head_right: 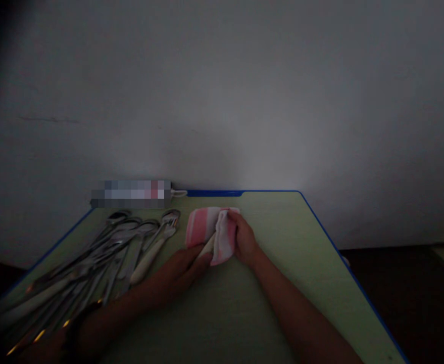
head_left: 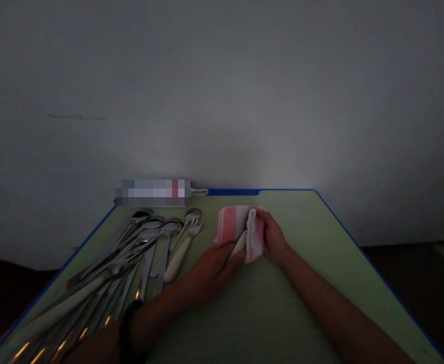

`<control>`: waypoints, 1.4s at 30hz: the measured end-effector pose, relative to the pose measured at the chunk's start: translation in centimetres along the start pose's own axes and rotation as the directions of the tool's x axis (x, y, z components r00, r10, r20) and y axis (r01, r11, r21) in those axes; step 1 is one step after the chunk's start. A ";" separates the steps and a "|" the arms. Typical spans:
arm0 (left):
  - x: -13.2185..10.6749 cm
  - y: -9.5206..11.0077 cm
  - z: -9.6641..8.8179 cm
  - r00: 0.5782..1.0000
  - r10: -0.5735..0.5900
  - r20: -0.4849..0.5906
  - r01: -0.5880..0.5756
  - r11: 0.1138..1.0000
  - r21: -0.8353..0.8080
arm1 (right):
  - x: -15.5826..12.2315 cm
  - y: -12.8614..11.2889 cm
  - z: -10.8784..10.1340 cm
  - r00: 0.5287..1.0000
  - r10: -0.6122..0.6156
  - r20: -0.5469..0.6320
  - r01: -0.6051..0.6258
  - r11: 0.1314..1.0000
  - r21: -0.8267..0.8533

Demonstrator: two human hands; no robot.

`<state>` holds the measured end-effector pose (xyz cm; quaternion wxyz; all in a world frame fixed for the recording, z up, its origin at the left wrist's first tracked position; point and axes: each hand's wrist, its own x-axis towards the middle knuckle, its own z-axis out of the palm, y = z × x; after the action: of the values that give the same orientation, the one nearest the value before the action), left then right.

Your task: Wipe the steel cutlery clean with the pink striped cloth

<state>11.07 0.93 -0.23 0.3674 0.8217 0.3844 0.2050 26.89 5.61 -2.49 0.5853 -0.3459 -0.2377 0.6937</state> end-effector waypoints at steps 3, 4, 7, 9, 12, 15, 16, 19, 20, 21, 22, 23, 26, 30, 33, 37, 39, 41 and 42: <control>-0.1 -0.1 0.1 1.000 0.027 0.006 -0.027 0.999 0.037 | -0.1 -0.1 0.1 1.000 -0.011 -0.013 0.011 1.000 -0.011; -0.1 -0.1 0.2 0.999 0.036 0.008 -0.037 0.998 0.057 | -0.2 -0.2 0.1 1.000 -0.014 -0.017 0.013 1.000 -0.015; -0.3 -0.2 0.4 0.999 0.024 0.022 -0.027 0.991 0.134 | -0.4 -0.3 0.2 0.999 -0.007 -0.039 0.005 0.999 -0.034; -0.4 -0.2 0.5 1.000 0.005 0.028 -0.009 0.986 0.164 | -0.4 -0.3 0.2 0.998 0.020 -0.054 -0.023 0.998 -0.053; -0.4 0.0 0.4 1.000 -0.010 0.014 0.008 0.989 0.150 | -0.2 -0.1 -0.1 0.998 0.042 -0.042 -0.046 0.994 -0.101; -0.3 0.3 0.2 1.000 -0.005 -0.004 0.005 0.997 0.076 | -0.1 0.0 -0.3 1.000 -0.002 -0.005 0.001 0.981 -0.196; -0.2 0.3 0.1 1.000 0.001 -0.010 0.000 0.999 0.045 | -0.2 0.0 -0.3 1.000 -0.013 0.017 0.017 0.975 -0.220; -0.1 0.3 0.1 0.999 -0.011 -0.033 0.009 0.999 -0.039 | -0.5 -0.1 -0.4 0.994 -0.021 0.106 0.046 0.968 -0.246; 0.0 0.2 0.1 0.999 -0.025 -0.039 0.022 0.998 -0.055 | -0.6 0.0 -0.4 0.990 -0.018 0.137 0.052 0.967 -0.250; 0.0 0.2 0.1 0.998 -0.038 -0.044 0.035 0.997 -0.065 | -0.7 0.0 -0.5 0.987 -0.014 0.159 0.055 0.965 -0.258; 0.0 0.1 0.1 0.998 -0.047 -0.048 0.044 0.997 -0.069 | -0.7 0.0 -0.5 0.985 -0.012 0.172 0.059 0.961 -0.269; 0.0 0.0 0.1 0.997 -0.052 -0.050 0.048 0.997 -0.068 | -0.7 0.1 -0.5 0.985 -0.018 0.174 0.067 0.957 -0.281; 0.0 -0.2 0.2 0.999 -0.044 -0.030 0.043 0.998 -0.052 | -0.5 0.4 -0.6 0.989 -0.067 0.135 0.107 0.944 -0.312; 0.2 -0.3 0.1 0.998 -0.054 -0.024 0.053 0.998 -0.037 | 0.1 0.9 -0.9 0.988 -0.139 0.067 0.153 0.930 -0.334; 0.3 -0.1 -0.1 0.997 -0.071 -0.030 0.070 0.997 -0.037 | 0.4 1.0 -1.1 0.987 -0.157 0.017 0.154 0.934 -0.322; 0.2 -0.1 -0.3 0.996 -0.093 -0.015 0.091 0.989 -0.115 | 0.6 0.4 -0.9 0.996 -0.076 -0.045 0.067 0.981 -0.181; 0.1 -0.2 -0.2 0.992 -0.126 -0.007 0.122 0.975 -0.187 | 0.6 -0.1 -0.7 1.000 -0.020 0.005 0.020 0.998 -0.059; 0.1 -0.4 -0.1 0.988 -0.157 -0.002 0.150 0.951 -0.271 | 0.5 -0.6 -0.5 0.994 -0.001 0.107 -0.003 0.999 0.035; 0.1 -0.5 -0.1 0.986 -0.169 0.002 0.161 0.936 -0.312 | 0.5 -0.8 -0.4 0.989 -0.009 0.149 0.000 0.998 0.066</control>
<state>10.81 1.27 -0.55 0.5035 0.7158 0.4193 0.2415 27.71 6.21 -2.22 0.5784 -0.2730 -0.2588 0.7238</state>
